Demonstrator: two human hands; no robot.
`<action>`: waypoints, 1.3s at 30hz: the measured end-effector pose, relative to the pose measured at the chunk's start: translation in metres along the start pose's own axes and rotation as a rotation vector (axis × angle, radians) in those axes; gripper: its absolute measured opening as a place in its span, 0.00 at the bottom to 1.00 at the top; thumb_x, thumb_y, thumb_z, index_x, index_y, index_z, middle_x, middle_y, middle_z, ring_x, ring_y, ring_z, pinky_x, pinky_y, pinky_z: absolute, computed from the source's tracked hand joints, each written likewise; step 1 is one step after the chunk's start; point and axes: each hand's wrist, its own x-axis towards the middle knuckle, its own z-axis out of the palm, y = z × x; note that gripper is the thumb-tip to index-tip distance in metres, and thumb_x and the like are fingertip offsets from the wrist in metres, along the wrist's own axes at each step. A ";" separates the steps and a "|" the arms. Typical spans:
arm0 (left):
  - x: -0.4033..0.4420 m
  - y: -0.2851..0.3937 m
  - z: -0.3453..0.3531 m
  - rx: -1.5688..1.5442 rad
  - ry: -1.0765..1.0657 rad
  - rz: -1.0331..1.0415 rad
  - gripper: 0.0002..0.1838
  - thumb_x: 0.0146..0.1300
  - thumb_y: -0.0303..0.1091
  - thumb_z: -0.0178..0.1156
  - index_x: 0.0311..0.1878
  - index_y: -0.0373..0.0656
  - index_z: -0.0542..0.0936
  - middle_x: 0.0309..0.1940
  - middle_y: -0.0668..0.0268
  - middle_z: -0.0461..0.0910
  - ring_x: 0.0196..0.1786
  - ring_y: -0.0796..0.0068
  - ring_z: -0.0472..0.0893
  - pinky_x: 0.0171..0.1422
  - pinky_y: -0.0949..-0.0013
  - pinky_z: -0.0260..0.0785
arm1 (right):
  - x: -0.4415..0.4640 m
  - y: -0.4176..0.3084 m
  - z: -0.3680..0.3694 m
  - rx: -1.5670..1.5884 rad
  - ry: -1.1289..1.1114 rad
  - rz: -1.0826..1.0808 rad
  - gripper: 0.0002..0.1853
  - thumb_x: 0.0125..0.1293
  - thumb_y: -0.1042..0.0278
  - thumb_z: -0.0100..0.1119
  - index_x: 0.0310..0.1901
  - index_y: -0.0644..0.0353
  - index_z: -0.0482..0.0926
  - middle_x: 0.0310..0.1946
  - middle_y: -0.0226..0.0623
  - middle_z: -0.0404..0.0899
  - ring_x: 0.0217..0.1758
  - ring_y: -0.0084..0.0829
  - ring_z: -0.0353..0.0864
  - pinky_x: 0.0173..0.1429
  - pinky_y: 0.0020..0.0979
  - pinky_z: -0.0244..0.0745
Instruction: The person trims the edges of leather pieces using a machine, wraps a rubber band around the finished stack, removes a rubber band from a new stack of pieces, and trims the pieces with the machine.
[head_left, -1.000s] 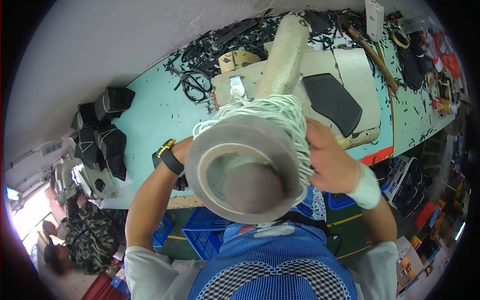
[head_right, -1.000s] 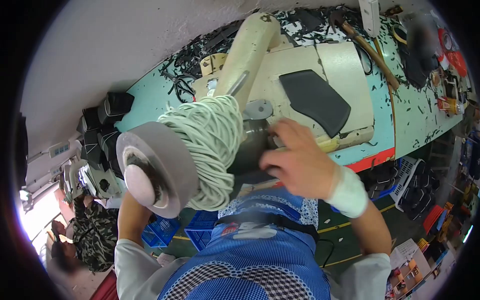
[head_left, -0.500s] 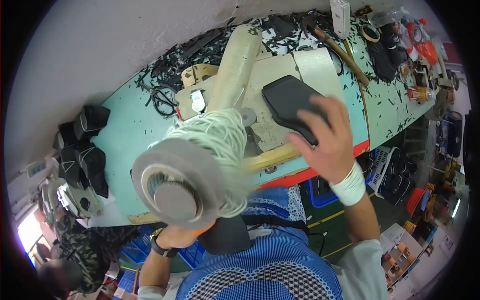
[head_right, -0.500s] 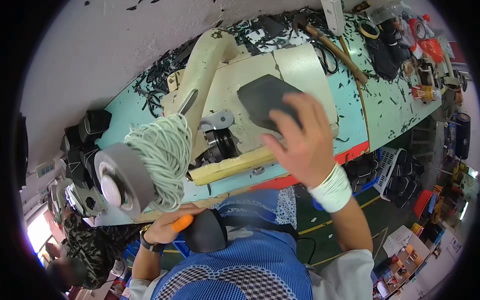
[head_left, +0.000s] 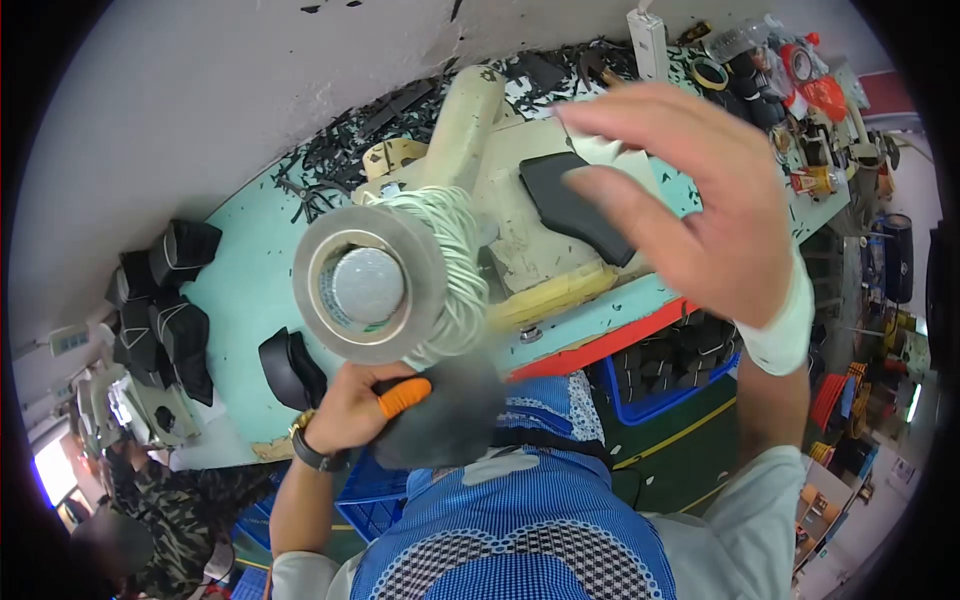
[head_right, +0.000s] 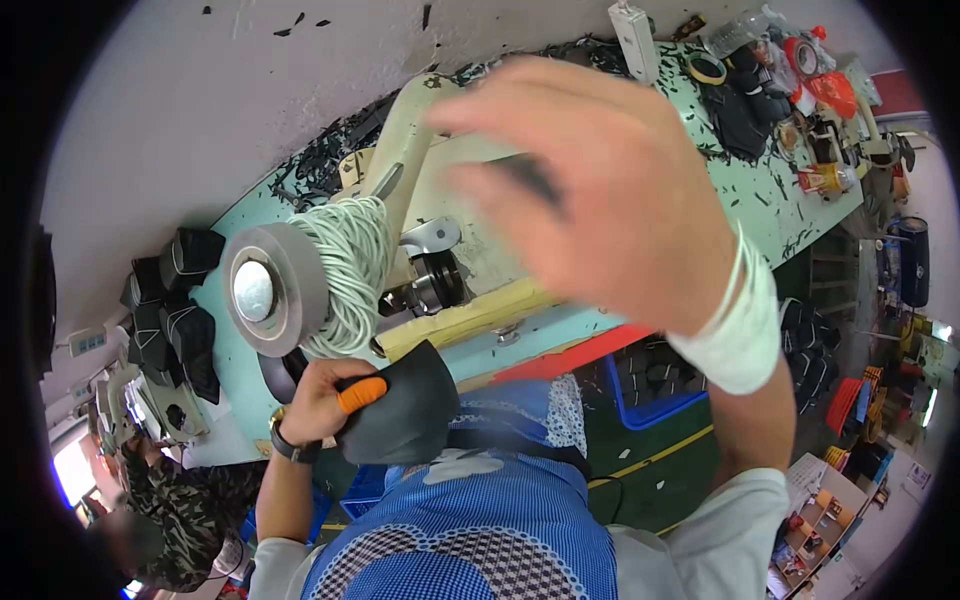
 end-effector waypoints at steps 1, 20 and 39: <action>0.004 0.001 -0.006 0.055 -0.055 -0.030 0.10 0.61 0.30 0.65 0.42 0.34 0.82 0.30 0.62 0.83 0.34 0.81 0.79 0.41 0.74 0.72 | 0.017 -0.018 -0.002 0.102 -0.007 -0.087 0.18 0.51 0.72 0.68 0.45 0.63 0.80 0.36 0.42 0.80 0.34 0.39 0.82 0.37 0.30 0.77; 0.023 0.022 -0.045 0.350 -0.243 0.145 0.15 0.66 0.35 0.58 0.51 0.38 0.80 0.41 0.57 0.84 0.43 0.72 0.82 0.51 0.68 0.72 | 0.048 -0.058 0.035 0.301 0.037 -0.158 0.16 0.46 0.66 0.72 0.37 0.62 0.81 0.23 0.36 0.74 0.20 0.32 0.73 0.22 0.27 0.66; 0.048 -0.047 -0.087 -0.387 0.105 0.294 0.24 0.69 0.38 0.55 0.66 0.43 0.67 0.61 0.61 0.71 0.62 0.67 0.72 0.68 0.62 0.64 | -0.067 -0.002 0.132 0.163 -0.157 0.310 0.11 0.54 0.69 0.64 0.39 0.61 0.82 0.29 0.41 0.80 0.35 0.39 0.78 0.40 0.37 0.73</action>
